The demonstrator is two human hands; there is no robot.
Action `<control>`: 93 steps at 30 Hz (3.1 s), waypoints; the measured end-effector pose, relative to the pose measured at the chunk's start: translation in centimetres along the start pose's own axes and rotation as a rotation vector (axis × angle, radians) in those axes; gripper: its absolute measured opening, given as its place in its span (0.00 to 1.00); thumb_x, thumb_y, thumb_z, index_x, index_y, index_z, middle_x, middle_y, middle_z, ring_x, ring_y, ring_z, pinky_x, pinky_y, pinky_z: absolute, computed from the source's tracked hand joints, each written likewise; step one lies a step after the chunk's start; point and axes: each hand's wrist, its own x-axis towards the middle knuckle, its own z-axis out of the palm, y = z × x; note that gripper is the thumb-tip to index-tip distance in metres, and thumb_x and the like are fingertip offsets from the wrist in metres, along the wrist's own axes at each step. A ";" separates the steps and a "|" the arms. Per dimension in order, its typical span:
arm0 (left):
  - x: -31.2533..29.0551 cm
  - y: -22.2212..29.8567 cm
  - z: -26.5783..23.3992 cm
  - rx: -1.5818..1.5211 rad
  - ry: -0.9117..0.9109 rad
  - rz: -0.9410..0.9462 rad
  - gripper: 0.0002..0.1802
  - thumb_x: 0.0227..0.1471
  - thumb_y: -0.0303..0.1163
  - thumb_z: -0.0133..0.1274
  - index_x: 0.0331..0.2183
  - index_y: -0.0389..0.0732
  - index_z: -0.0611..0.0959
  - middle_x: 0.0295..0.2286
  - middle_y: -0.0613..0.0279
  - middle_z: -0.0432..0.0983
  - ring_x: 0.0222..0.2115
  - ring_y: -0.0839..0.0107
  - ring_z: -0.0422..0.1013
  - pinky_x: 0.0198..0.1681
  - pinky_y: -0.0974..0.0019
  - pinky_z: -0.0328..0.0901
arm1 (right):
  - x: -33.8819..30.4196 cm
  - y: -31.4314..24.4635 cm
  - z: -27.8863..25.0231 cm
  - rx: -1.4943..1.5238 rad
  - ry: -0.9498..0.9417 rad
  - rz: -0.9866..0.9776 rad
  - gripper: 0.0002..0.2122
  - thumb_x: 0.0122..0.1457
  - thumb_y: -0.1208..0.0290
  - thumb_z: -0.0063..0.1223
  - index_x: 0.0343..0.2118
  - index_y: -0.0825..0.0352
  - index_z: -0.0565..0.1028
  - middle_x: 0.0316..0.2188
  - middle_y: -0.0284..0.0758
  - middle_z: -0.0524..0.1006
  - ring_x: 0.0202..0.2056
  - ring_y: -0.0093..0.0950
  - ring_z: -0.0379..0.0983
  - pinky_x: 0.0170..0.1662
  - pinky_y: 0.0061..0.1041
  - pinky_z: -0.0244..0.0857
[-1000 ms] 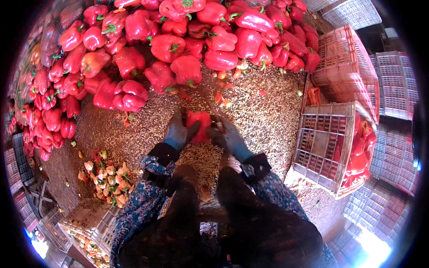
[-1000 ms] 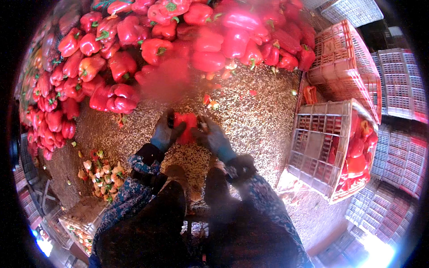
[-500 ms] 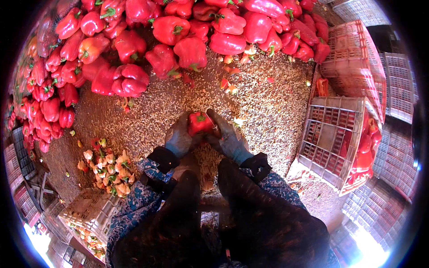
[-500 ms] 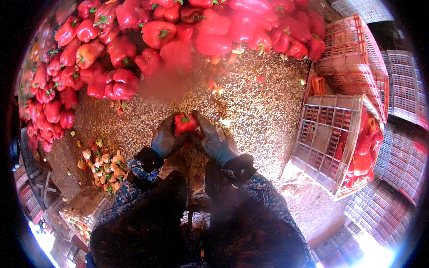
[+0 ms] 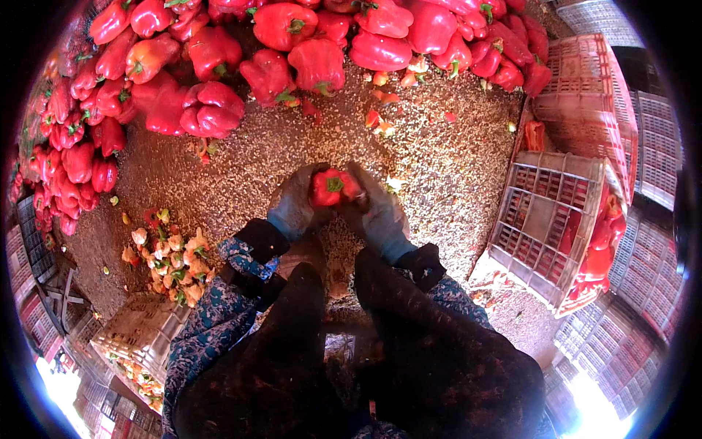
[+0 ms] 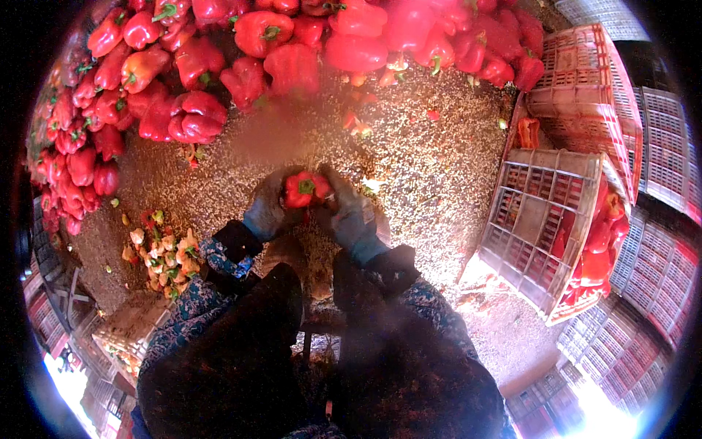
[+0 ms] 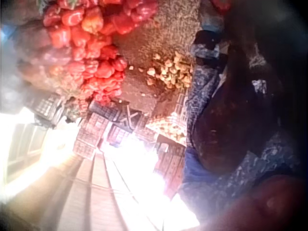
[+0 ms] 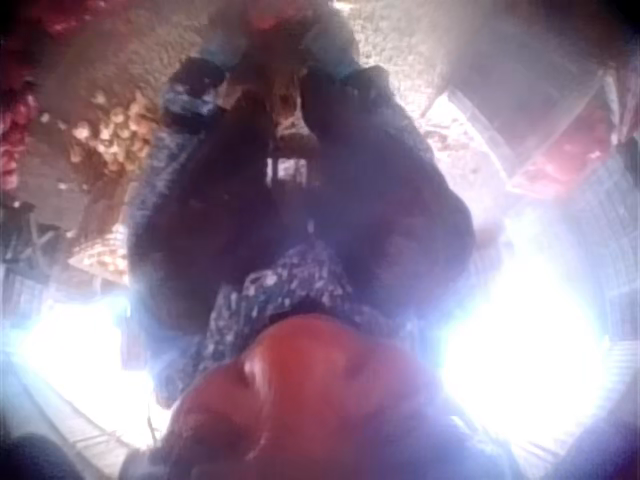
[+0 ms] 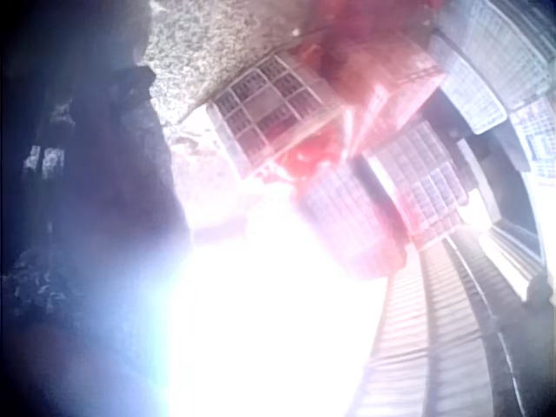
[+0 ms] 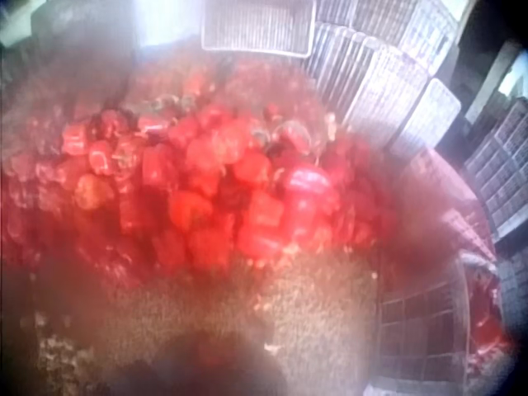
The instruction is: The person processes red bell peppers by using a knife to cut them open, removing the core and seeds by hand, and then placing the cleaned peppers into a crate.
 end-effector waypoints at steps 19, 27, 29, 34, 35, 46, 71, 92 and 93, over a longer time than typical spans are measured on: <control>-1.6 6.0 0.6 -0.516 0.180 -0.046 0.40 0.44 0.24 0.63 0.59 0.36 0.65 0.51 0.56 0.71 0.52 0.69 0.68 0.55 0.63 0.66 | 2.0 -3.7 -3.5 0.526 -0.017 0.361 0.13 0.58 0.70 0.62 0.44 0.69 0.76 0.35 0.35 0.80 0.34 0.23 0.77 0.35 0.23 0.71; -3.0 7.5 1.0 0.320 0.247 0.324 0.43 0.39 0.32 0.68 0.57 0.37 0.68 0.51 0.44 0.71 0.52 0.48 0.69 0.56 0.54 0.65 | 1.6 -6.0 -2.5 0.513 -0.206 0.448 0.10 0.54 0.73 0.63 0.38 0.68 0.76 0.30 0.28 0.77 0.34 0.18 0.75 0.32 0.20 0.70; -3.1 7.3 1.0 0.252 0.202 0.341 0.43 0.39 0.33 0.68 0.57 0.38 0.69 0.52 0.45 0.71 0.53 0.49 0.69 0.56 0.54 0.65 | 1.3 -6.2 -2.6 0.571 -0.209 0.462 0.09 0.55 0.71 0.63 0.36 0.66 0.77 0.28 0.28 0.77 0.31 0.18 0.74 0.30 0.19 0.68; -2.4 7.4 0.2 0.119 0.074 0.333 0.44 0.39 0.37 0.69 0.57 0.38 0.70 0.52 0.48 0.71 0.54 0.53 0.69 0.57 0.54 0.65 | 1.5 -5.2 -3.9 0.625 -0.271 0.369 0.10 0.55 0.65 0.63 0.35 0.65 0.79 0.26 0.28 0.78 0.24 0.17 0.72 0.25 0.18 0.65; -2.4 7.4 0.1 0.106 0.050 0.314 0.44 0.38 0.38 0.69 0.57 0.39 0.70 0.53 0.48 0.71 0.54 0.53 0.69 0.57 0.54 0.65 | 1.4 -4.6 -3.8 0.646 -0.269 0.383 0.10 0.55 0.65 0.63 0.36 0.66 0.79 0.26 0.29 0.78 0.24 0.17 0.72 0.25 0.19 0.65; -4.1 6.4 -0.9 -0.785 -0.063 -0.101 0.41 0.45 0.28 0.61 0.60 0.34 0.64 0.55 0.54 0.69 0.55 0.65 0.67 0.59 0.61 0.61 | 1.8 -8.5 -4.9 0.604 -0.366 0.392 0.10 0.57 0.72 0.60 0.40 0.68 0.77 0.25 0.31 0.77 0.23 0.18 0.71 0.25 0.19 0.63; -4.8 5.0 -3.2 -1.290 -0.237 -0.296 0.50 0.45 0.48 0.63 0.61 0.30 0.62 0.57 0.48 0.66 0.58 0.56 0.64 0.64 0.53 0.55 | 2.6 -4.9 -4.3 0.215 -0.339 0.382 0.28 0.55 0.65 0.62 0.58 0.68 0.69 0.48 0.45 0.77 0.47 0.35 0.76 0.51 0.33 0.68; -2.3 -2.1 0.2 -0.003 -0.185 -0.235 0.24 0.52 0.36 0.58 0.48 0.35 0.78 0.42 0.54 0.79 0.42 0.68 0.74 0.47 0.62 0.69 | 1.0 0.1 -1.4 -0.322 -0.126 0.178 0.18 0.56 0.62 0.59 0.48 0.65 0.77 0.40 0.43 0.81 0.43 0.37 0.79 0.47 0.33 0.71; -2.3 -1.2 -0.2 -0.084 -0.172 -0.262 0.24 0.51 0.38 0.58 0.48 0.35 0.79 0.41 0.53 0.80 0.42 0.66 0.75 0.47 0.61 0.69 | 1.1 -0.1 -1.2 -0.332 -0.105 0.169 0.17 0.56 0.64 0.60 0.47 0.64 0.78 0.40 0.41 0.82 0.41 0.34 0.79 0.46 0.32 0.71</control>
